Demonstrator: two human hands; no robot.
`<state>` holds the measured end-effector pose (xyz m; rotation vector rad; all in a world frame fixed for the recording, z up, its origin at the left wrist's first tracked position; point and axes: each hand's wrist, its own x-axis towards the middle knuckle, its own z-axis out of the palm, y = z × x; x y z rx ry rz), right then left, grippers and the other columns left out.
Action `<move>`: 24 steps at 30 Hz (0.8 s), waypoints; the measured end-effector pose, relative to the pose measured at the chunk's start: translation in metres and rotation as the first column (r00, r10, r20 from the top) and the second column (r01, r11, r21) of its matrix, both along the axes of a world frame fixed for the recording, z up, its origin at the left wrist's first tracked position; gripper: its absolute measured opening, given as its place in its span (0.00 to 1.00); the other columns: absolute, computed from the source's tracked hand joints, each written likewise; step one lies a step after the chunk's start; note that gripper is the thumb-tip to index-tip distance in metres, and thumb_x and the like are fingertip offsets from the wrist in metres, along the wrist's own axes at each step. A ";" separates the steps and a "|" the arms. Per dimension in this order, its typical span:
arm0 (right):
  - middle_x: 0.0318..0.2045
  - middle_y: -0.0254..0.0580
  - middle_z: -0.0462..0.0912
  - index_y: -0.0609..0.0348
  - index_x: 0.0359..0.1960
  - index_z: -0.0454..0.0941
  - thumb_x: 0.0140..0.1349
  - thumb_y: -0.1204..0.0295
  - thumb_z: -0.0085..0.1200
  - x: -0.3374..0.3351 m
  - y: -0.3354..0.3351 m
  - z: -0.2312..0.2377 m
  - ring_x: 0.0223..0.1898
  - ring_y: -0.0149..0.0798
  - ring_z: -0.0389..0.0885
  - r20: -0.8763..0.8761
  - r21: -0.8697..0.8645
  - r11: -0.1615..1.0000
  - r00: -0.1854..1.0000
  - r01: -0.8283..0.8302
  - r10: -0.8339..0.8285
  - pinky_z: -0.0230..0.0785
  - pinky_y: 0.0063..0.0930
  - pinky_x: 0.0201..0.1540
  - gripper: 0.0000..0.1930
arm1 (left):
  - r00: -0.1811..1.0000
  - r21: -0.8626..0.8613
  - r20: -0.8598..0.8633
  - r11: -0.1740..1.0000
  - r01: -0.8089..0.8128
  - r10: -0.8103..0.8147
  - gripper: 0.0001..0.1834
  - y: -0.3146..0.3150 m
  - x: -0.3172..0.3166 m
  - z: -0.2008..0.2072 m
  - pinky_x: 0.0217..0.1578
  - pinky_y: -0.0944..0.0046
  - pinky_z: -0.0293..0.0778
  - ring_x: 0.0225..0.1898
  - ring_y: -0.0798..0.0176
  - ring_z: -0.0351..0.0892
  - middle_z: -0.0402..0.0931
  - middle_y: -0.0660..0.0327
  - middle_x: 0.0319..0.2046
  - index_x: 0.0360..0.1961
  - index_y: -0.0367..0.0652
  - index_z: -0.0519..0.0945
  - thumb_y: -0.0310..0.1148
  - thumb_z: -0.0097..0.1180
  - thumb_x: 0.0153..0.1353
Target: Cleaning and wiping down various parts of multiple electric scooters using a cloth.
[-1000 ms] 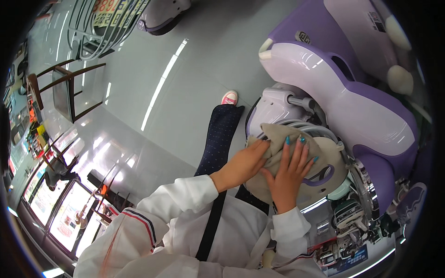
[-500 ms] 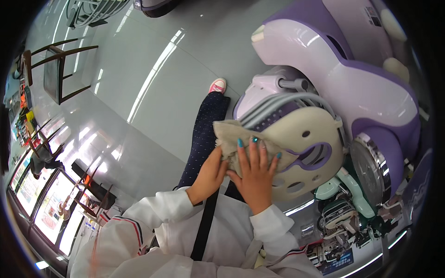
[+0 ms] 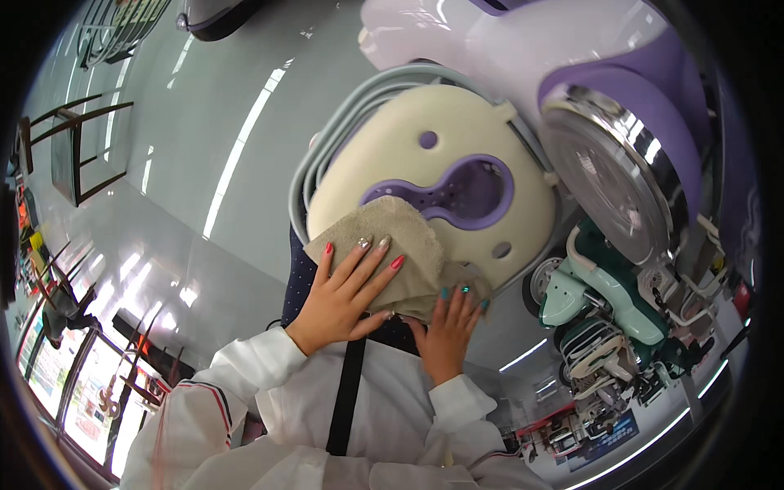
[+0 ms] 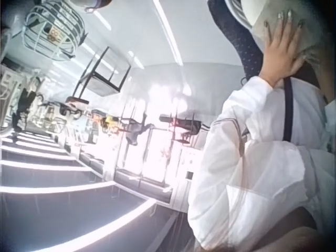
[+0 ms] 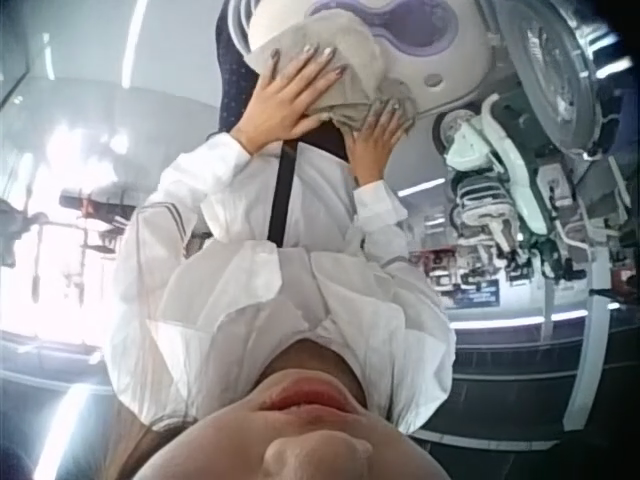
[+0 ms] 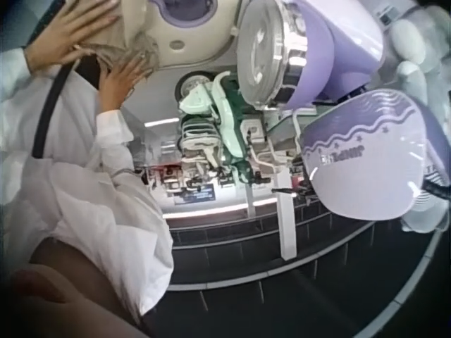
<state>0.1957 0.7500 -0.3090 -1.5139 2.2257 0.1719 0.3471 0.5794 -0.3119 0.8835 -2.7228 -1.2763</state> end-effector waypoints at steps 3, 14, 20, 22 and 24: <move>0.66 0.63 0.46 0.66 0.61 0.54 0.55 0.49 0.55 -0.025 0.020 0.009 0.67 0.63 0.45 -0.033 0.104 0.994 0.999 0.041 -0.038 0.34 0.66 0.63 0.41 | 1.000 0.023 0.016 1.000 0.013 -0.014 0.37 0.003 -0.017 0.008 0.60 0.35 0.44 0.65 0.45 0.52 0.53 0.54 0.66 0.64 0.59 0.62 0.62 0.46 0.54; 0.67 0.64 0.43 0.64 0.66 0.48 0.55 0.52 0.54 -0.085 -0.078 -0.020 0.67 0.63 0.43 0.139 -0.462 0.816 0.937 0.347 -0.319 0.40 0.56 0.65 0.44 | 0.990 -0.394 0.100 0.918 -0.050 0.097 0.33 -0.021 -0.090 -0.003 0.62 0.37 0.42 0.66 0.40 0.48 0.51 0.53 0.67 0.63 0.58 0.64 0.53 0.49 0.56; 0.67 0.59 0.47 0.59 0.66 0.52 0.55 0.52 0.54 -0.027 -0.009 -0.031 0.66 0.63 0.46 0.287 -0.459 0.777 0.899 0.431 -0.329 0.42 0.58 0.64 0.41 | 0.963 -0.350 0.268 0.927 0.137 -0.041 0.35 0.038 -0.032 -0.002 0.61 0.30 0.32 0.65 0.32 0.43 0.48 0.45 0.66 0.64 0.54 0.63 0.54 0.49 0.56; 0.67 0.58 0.48 0.59 0.65 0.53 0.54 0.52 0.54 -0.009 0.014 -0.027 0.66 0.63 0.47 0.278 -0.333 0.867 0.917 0.371 -0.286 0.40 0.62 0.63 0.40 | 0.947 -0.337 0.302 0.918 0.210 -0.105 0.35 0.051 -0.023 0.001 0.60 0.29 0.31 0.65 0.31 0.42 0.47 0.44 0.66 0.64 0.53 0.62 0.54 0.49 0.56; 0.66 0.58 0.48 0.59 0.65 0.54 0.54 0.52 0.55 0.002 0.029 -0.037 0.66 0.62 0.47 0.276 -0.340 0.858 0.913 0.386 -0.301 0.39 0.64 0.62 0.41 | 0.925 -0.283 0.358 0.930 0.234 -0.124 0.36 0.054 -0.020 0.004 0.60 0.29 0.29 0.66 0.29 0.38 0.44 0.40 0.66 0.65 0.49 0.59 0.53 0.47 0.58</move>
